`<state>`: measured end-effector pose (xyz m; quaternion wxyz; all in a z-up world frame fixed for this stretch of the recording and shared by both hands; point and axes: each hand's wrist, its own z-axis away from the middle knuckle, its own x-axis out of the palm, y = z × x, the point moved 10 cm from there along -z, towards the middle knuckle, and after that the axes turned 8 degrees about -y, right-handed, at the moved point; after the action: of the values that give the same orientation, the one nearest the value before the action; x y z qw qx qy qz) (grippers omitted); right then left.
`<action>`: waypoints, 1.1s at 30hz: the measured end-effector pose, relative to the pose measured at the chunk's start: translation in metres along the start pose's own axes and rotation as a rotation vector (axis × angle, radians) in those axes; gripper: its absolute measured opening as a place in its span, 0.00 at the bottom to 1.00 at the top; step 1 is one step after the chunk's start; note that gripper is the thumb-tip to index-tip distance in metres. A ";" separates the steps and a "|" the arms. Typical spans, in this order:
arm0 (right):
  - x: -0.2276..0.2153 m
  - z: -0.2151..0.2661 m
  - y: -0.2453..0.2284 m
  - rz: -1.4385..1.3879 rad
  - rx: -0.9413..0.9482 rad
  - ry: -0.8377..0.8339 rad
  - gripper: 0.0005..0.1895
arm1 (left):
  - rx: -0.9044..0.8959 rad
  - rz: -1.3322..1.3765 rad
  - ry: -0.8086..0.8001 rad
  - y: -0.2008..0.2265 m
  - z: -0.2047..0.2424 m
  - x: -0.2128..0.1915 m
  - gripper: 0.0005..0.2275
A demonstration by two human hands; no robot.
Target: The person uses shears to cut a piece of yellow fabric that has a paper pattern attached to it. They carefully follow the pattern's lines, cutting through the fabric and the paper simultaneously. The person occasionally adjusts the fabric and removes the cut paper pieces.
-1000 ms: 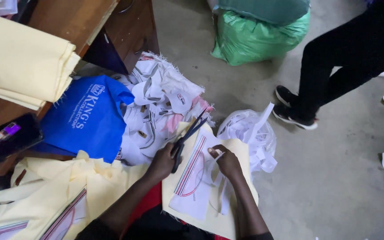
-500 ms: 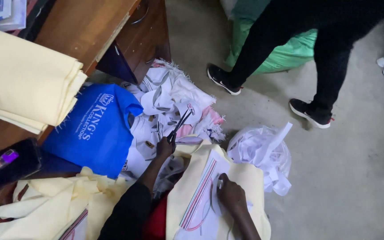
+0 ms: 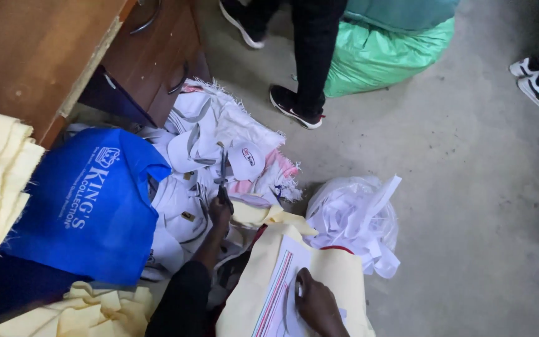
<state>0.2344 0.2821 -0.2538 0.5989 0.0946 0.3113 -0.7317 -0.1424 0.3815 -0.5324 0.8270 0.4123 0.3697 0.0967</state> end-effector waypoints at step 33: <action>0.039 0.180 0.077 -0.671 0.051 0.230 0.16 | 0.158 0.773 -0.770 0.138 0.331 -0.185 0.13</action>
<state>0.3382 0.1412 -0.1585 0.2837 0.0837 0.3721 -0.8798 -0.0241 0.1820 -0.2019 0.7733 0.5844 -0.1319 0.2075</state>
